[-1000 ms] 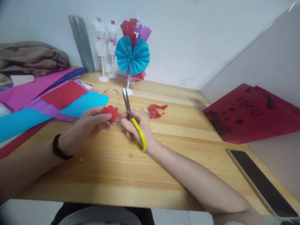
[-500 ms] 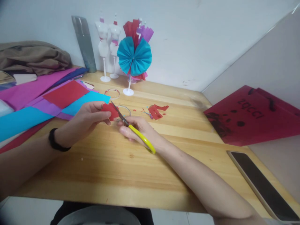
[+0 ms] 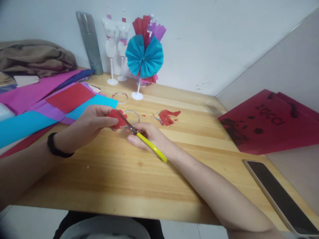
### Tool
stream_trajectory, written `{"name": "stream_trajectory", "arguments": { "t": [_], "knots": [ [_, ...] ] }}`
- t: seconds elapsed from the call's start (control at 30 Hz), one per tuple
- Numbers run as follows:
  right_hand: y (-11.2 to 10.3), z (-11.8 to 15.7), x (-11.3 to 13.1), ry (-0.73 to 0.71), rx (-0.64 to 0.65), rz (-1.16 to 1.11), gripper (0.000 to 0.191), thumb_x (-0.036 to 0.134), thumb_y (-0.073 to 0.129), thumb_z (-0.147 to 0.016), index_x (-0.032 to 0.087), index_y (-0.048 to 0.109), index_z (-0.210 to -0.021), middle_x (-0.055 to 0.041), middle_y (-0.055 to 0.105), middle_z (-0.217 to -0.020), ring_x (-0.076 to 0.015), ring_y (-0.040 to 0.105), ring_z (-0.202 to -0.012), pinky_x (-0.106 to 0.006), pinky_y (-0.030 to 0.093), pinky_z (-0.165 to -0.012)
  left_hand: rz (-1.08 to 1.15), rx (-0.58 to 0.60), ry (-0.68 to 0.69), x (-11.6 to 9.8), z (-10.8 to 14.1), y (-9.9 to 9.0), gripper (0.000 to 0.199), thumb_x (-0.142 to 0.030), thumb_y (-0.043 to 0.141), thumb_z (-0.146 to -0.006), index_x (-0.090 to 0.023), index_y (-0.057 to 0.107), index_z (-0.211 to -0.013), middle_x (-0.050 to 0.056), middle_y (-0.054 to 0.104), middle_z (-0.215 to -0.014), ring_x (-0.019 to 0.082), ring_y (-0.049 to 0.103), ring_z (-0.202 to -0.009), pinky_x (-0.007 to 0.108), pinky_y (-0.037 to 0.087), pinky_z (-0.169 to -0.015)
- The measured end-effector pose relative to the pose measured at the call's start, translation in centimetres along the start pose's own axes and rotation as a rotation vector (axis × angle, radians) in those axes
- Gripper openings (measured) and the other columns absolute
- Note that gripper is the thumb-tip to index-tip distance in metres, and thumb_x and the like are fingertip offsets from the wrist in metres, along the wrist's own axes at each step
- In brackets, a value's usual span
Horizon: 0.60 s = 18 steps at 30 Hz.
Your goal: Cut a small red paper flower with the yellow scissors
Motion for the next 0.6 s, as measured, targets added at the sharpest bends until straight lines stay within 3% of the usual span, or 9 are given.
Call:
{"name": "stream_trajectory", "arguments": {
  "t": [0.27,0.6],
  "knots": [
    [0.13,-0.18,0.31,-0.042,-0.004,0.029,0.052,0.071,0.073,-0.085,0.020,0.062,-0.081,0.0024,0.052,-0.069,-0.0113,0.043,-0.057,-0.027,0.032,-0.051,-0.029,-0.027,-0.020,0.09,0.07,-0.12,0.006,-0.022,0.075,-0.066,-0.017,0.074,-0.063,0.001,0.069,-0.063,0.013,0.055,-0.060,0.028,0.049,-0.065],
    [0.12,-0.09,0.06,-0.032,-0.009,0.040,0.050,0.068,0.074,-0.085,0.019,0.064,-0.085,0.0032,0.053,-0.068,-0.0108,0.044,-0.056,-0.026,0.033,-0.050,0.007,-0.037,-0.032,0.44,0.10,-0.20,0.005,-0.022,0.076,-0.064,-0.016,0.076,-0.063,0.002,0.071,-0.064,0.013,0.056,-0.061,0.026,0.047,-0.063]
  ]
}}
Point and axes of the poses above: each hand's wrist, its own z-axis away from the middle knuckle, its own y-axis out of the palm, x = y × z, the point moved 9 cm from there along -z, towards the middle knuckle
